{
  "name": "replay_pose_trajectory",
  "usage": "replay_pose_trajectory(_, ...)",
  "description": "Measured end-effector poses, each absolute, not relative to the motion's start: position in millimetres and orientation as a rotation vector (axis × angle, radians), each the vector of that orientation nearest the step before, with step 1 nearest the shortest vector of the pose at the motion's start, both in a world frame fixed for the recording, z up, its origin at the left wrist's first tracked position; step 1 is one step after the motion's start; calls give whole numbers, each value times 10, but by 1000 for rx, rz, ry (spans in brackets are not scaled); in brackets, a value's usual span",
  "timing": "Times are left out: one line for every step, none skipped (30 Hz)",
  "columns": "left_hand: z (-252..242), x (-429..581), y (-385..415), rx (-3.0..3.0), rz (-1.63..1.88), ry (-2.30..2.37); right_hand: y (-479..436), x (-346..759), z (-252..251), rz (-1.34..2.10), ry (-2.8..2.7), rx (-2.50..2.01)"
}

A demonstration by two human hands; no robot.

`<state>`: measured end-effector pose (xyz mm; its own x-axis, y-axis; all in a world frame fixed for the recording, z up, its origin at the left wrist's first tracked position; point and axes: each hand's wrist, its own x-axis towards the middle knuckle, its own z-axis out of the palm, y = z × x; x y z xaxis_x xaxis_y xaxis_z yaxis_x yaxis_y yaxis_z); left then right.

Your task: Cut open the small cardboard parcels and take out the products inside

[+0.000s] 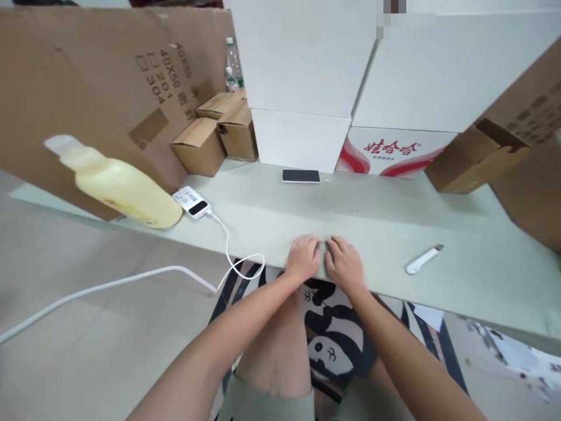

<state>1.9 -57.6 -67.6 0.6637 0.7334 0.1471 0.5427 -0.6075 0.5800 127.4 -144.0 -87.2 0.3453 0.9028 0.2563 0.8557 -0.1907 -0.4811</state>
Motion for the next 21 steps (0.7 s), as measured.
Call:
replay_pose_trajectory(-656,7,-486,2338,542,1010,-1445,1278,-873,85,-1544,-2079)
replay_pose_trajectory(-618,-12,-355,2295,574,1033,-1449,1285,-871,49,-1561,-2101)
replay_pose_trajectory(-563,-38,-180,2256,609,1059,-1453,1289,-869,8,-1582,-2127)
replay_pose_trajectory(-488,-73,40,2224,648,1095,-1457,1289,-869,-36,-1606,-2154)
replay_pose_trajectory(-397,-120,298,2197,689,1140,-1461,1285,-874,-80,-1631,-2179)
replay_pose_trajectory(-292,-179,585,2175,732,1189,-1466,1279,-882,-118,-1654,-2197)
replay_pose_trajectory(-174,-251,888,2157,780,1247,-1471,1272,-894,-148,-1673,-2208)
replay_pose_trajectory(-49,-334,1192,2144,823,1302,-1477,1266,-909,-178,-1690,-2216)
replay_pose_trajectory(82,-429,1484,2137,864,1354,-1482,1261,-924,-210,-1705,-2219)
replay_pose_trajectory(215,-534,1753,2129,900,1409,-1487,1258,-938,-241,-1722,-2220)
replay_pose_trajectory(345,-647,1991,2117,937,1489,-1490,1255,-949,-271,-1739,-2219)
replay_pose_trajectory(469,-766,2194,2120,952,1645,-1491,1253,-957,-301,-1755,-2217)
replay_pose_trajectory(581,-889,2363,2140,920,1802,-1490,1250,-961,-329,-1768,-2214)
replay_pose_trajectory(678,-1012,2499,2159,870,1943,-1487,1248,-961,-357,-1777,-2211)
replay_pose_trajectory(755,-1130,2609,2171,863,1980,-1482,1245,-957,-381,-1782,-2211)
replay_pose_trajectory(812,-1241,2698,2176,848,1999,-1476,1242,-950,-403,-1785,-2213)
replay_pose_trajectory(846,-1338,2771,2175,802,2042,-1470,1239,-941,-423,-1787,-2213)
replay_pose_trajectory(860,-1420,2833,2176,711,2098,-1465,1235,-930,-439,-1792,-2215)
replay_pose_trajectory(856,-1484,2890,2151,632,2148,-1461,1232,-919,-451,-1796,-2217)
replay_pose_trajectory(838,-1529,2944,2121,578,2189,-1458,1229,-908,-460,-1804,-2215)
replay_pose_trajectory(808,-1558,2997,2097,543,2223,-1455,1226,-897,-466,-1812,-2211)
